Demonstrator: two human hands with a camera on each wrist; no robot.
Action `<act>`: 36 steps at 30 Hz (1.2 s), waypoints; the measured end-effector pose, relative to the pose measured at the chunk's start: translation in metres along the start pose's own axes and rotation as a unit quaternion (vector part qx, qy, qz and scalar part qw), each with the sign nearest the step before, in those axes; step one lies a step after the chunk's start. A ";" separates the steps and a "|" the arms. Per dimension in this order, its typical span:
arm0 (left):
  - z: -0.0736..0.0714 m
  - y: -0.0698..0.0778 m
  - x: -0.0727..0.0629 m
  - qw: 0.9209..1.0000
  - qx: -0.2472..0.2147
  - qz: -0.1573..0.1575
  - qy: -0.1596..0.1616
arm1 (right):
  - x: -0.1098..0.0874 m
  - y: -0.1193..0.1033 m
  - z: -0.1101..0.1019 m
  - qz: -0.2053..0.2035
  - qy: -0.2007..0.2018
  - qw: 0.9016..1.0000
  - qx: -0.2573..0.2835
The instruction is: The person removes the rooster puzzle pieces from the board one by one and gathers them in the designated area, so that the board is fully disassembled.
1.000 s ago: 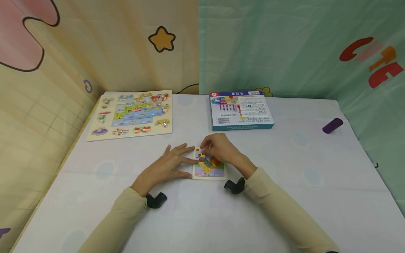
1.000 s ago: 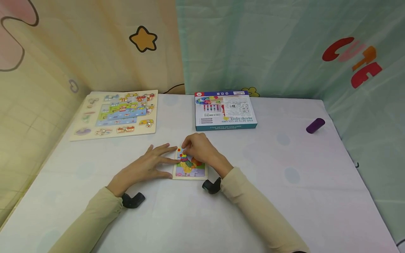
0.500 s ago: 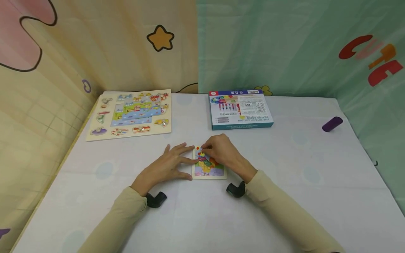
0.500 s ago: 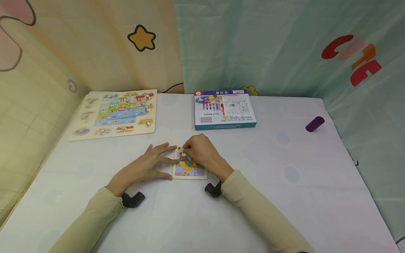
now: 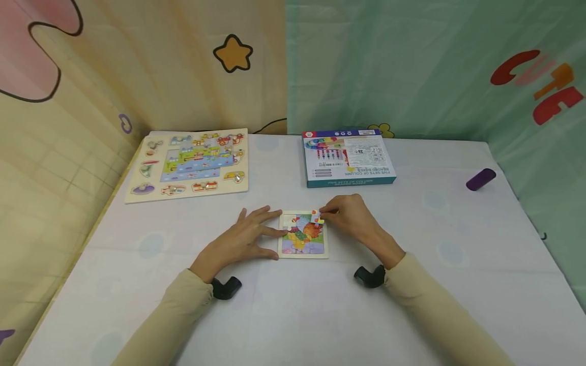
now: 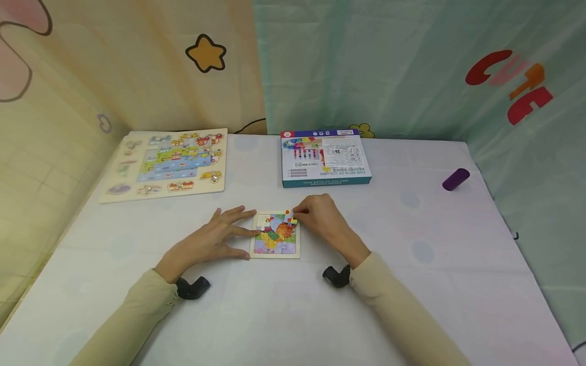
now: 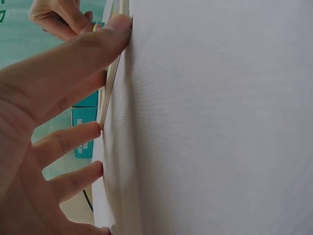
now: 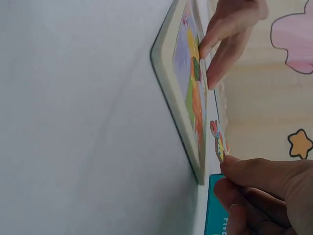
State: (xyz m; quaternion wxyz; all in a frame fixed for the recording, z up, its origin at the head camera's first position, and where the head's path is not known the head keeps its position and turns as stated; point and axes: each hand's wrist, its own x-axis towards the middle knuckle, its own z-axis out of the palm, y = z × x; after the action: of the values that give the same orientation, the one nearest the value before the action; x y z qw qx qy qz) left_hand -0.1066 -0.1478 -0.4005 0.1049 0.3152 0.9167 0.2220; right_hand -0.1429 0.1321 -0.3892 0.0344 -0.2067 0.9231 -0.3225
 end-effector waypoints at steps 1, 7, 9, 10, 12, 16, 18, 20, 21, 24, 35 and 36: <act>0.000 0.000 0.000 1.000 -0.001 0.000 -0.001 | -0.003 0.004 -0.002 0.002 0.004 1.000 -0.001; 0.000 -0.001 0.001 1.000 -0.006 -0.008 -0.012 | -0.017 0.024 -0.011 0.013 0.016 1.000 -0.008; -0.001 -0.001 0.001 1.000 -0.004 -0.009 -0.016 | -0.019 0.028 -0.014 0.015 0.017 1.000 -0.011; -0.001 -0.001 0.001 1.000 -0.003 -0.009 -0.018 | -0.020 0.031 -0.014 0.015 0.017 1.000 -0.012; -0.001 0.000 0.001 1.000 -0.001 -0.010 -0.021 | -0.022 0.034 -0.016 0.019 0.015 1.000 -0.016; -0.003 0.000 0.001 1.000 0.005 -0.007 -0.024 | -0.024 0.039 -0.017 0.017 0.013 1.000 -0.011; -0.003 0.000 0.001 1.000 0.008 -0.007 -0.026 | -0.024 0.040 -0.018 0.013 0.014 1.000 -0.005; -0.004 0.001 0.001 1.000 0.013 -0.004 -0.026 | -0.024 0.041 -0.018 0.008 0.013 1.000 -0.001; -0.004 0.001 0.002 1.000 0.013 -0.003 -0.027 | -0.023 0.041 -0.018 0.006 0.013 1.000 0.001; -0.004 0.001 0.002 0.999 0.013 -0.003 -0.029 | -0.023 0.042 -0.017 0.006 0.013 1.000 0.000; -0.004 0.001 0.002 1.000 0.003 -0.010 -0.029 | -0.023 0.041 -0.015 0.025 0.017 1.000 -0.007; -0.004 0.001 0.002 1.000 0.005 -0.008 -0.028 | -0.023 0.041 -0.015 0.029 0.015 0.999 -0.008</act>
State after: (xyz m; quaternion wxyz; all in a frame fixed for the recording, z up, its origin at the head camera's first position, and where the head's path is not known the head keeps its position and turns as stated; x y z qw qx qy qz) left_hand -0.1089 -0.1479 -0.3964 0.1308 0.3145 0.9171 0.2074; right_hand -0.1393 0.1792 -0.4037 0.0279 -0.1755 0.9314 -0.3176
